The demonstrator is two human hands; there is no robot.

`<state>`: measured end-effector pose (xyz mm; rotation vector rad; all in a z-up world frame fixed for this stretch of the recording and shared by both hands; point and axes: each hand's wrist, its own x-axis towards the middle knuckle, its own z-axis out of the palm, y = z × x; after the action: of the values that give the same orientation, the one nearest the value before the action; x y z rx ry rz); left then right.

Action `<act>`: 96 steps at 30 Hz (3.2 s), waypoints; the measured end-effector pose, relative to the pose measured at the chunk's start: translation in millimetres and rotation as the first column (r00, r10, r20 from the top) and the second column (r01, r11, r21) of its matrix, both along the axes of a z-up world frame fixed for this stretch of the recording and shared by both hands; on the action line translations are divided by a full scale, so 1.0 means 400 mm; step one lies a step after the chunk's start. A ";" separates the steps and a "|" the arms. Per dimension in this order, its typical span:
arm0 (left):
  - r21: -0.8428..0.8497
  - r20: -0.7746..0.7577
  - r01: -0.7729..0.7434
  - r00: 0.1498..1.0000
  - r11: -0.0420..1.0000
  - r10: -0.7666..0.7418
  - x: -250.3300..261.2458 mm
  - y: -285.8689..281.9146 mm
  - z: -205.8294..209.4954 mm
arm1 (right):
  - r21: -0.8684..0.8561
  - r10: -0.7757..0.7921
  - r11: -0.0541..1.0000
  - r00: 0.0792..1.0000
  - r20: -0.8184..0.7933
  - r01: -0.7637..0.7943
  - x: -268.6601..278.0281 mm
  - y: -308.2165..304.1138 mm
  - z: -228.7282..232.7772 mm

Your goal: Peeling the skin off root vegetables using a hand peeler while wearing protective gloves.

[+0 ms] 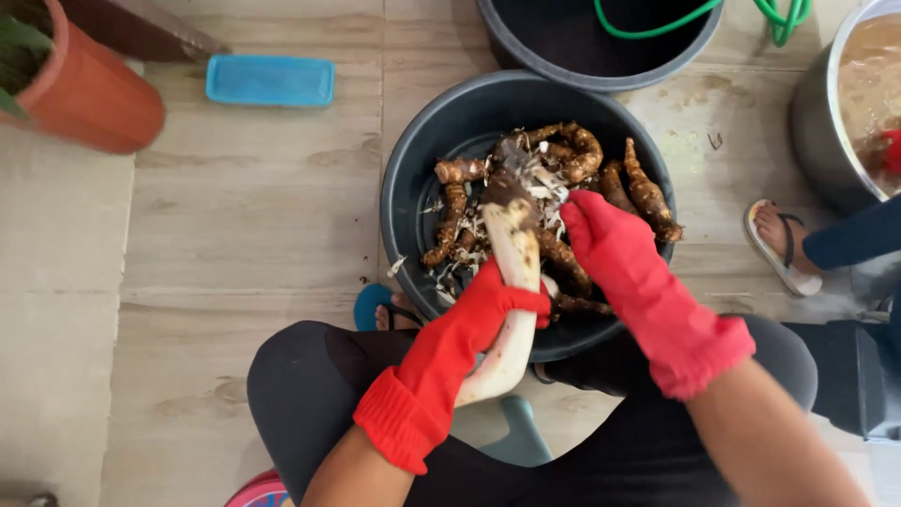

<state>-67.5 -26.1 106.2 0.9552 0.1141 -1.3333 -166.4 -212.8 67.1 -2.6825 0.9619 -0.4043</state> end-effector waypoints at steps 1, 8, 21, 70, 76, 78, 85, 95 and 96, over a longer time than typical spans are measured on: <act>-0.002 -0.007 -0.008 1.000 1.000 0.008 0.015 -0.005 0.003 | -0.002 0.008 1.000 1.000 -0.007 -0.008 0.007 0.031 0.017; 0.211 0.036 0.017 0.999 0.977 -0.025 0.032 -0.004 -0.082 | -0.087 0.233 0.964 0.957 -0.175 -0.251 0.009 0.038 -0.051; 0.315 0.136 0.336 0.910 0.888 -0.392 0.023 -0.022 -0.038 | 0.322 -0.144 0.929 0.979 -0.145 0.184 0.022 -0.005 0.021; 0.651 0.659 -0.080 0.553 0.755 -0.510 0.077 0.001 -0.117 | 0.303 0.167 0.949 0.953 -0.252 -0.086 -0.049 0.107 -0.014; 0.564 0.813 -0.068 0.224 0.823 -0.538 0.096 0.017 -0.191 | 0.419 0.179 0.904 0.964 -0.195 -0.083 -0.019 0.107 0.011; 0.551 0.811 -0.083 0.286 0.830 -0.510 0.101 0.014 -0.182 | 0.474 0.183 0.877 0.966 -0.182 -0.077 -0.017 0.117 0.028; 0.502 0.853 -0.055 0.197 0.863 -0.484 0.119 0.016 -0.273 | 0.512 0.199 0.854 0.966 -0.165 -0.089 -0.010 0.107 0.083; 0.615 0.752 0.000 0.302 0.789 -0.586 0.129 0.011 -0.217 | 0.563 0.222 0.821 0.962 -0.160 -0.096 -0.007 0.067 -0.007; 0.592 0.759 0.054 0.298 0.804 -0.578 0.141 0.014 -0.260 | 0.572 0.229 0.813 0.961 -0.152 -0.104 -0.008 0.065 -0.002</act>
<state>-11.1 -20.7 2.3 2.1683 -0.7485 -0.9118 -169.7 -186.9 66.3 -2.2564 0.7360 0.1952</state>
